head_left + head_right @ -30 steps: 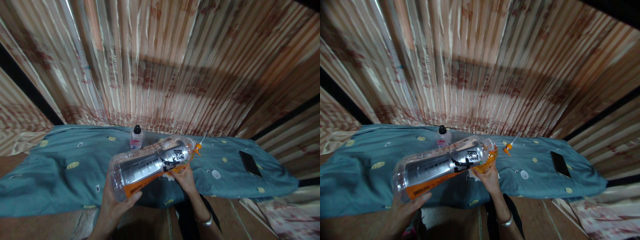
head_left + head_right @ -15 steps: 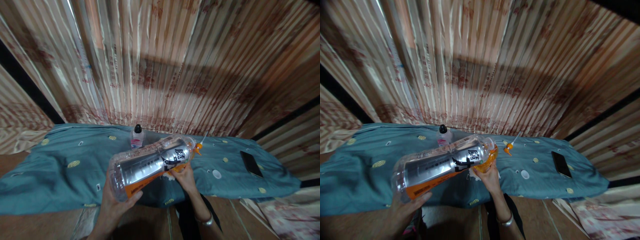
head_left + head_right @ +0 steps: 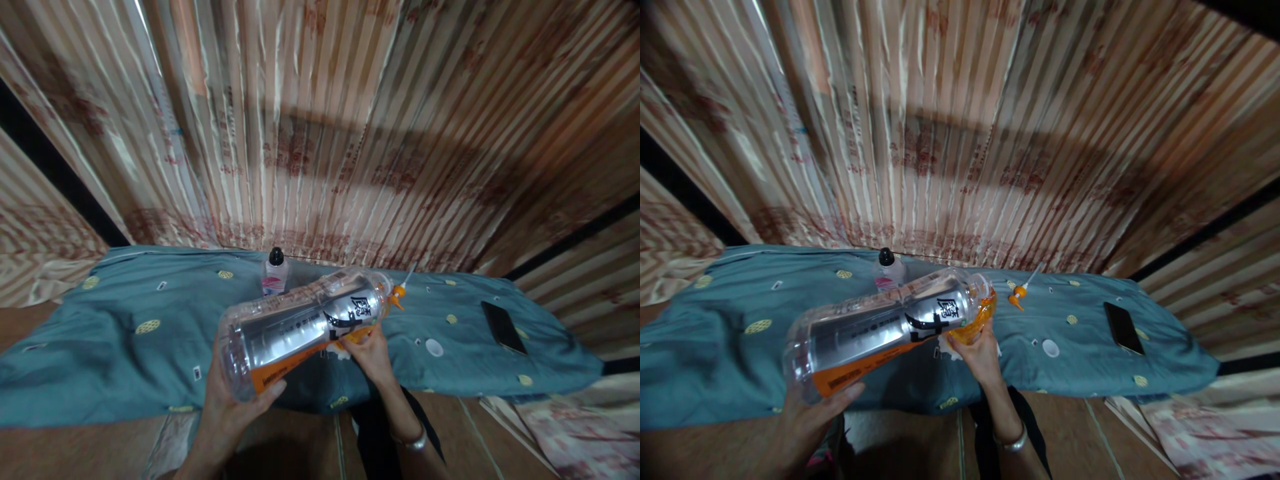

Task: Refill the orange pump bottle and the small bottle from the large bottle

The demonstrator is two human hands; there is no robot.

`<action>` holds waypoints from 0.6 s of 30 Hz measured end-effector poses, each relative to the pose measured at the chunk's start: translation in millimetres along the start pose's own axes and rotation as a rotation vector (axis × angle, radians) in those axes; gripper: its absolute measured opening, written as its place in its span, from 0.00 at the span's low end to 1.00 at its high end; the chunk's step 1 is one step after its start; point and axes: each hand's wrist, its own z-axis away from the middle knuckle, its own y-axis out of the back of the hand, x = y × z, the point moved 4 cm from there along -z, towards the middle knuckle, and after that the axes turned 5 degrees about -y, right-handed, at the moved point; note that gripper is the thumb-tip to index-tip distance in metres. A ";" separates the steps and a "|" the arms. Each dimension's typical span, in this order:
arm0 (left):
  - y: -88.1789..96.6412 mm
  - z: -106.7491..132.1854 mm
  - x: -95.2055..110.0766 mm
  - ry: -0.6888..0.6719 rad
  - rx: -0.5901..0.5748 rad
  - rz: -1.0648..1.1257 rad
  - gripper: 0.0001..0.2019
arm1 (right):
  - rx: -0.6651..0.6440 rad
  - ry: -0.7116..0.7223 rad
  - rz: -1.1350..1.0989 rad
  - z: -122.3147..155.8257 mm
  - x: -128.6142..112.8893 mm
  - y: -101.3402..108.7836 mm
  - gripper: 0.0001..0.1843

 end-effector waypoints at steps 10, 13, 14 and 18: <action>1.2 1.2 -1.0 -0.015 0.020 -0.015 0.44 | 0.015 0.006 -0.017 0.4 -3.4 1.1 0.33; 2.0 0.4 -5.8 0.000 0.022 -0.009 0.49 | 0.000 0.006 -0.031 0.6 -3.9 0.7 0.32; 2.2 0.1 -7.0 0.013 0.020 -0.007 0.50 | -0.006 0.006 -0.037 0.7 -3.9 0.5 0.32; 2.7 -0.6 -5.1 0.000 0.015 -0.022 0.48 | 0.000 -0.009 -0.012 0.9 -3.1 0.5 0.34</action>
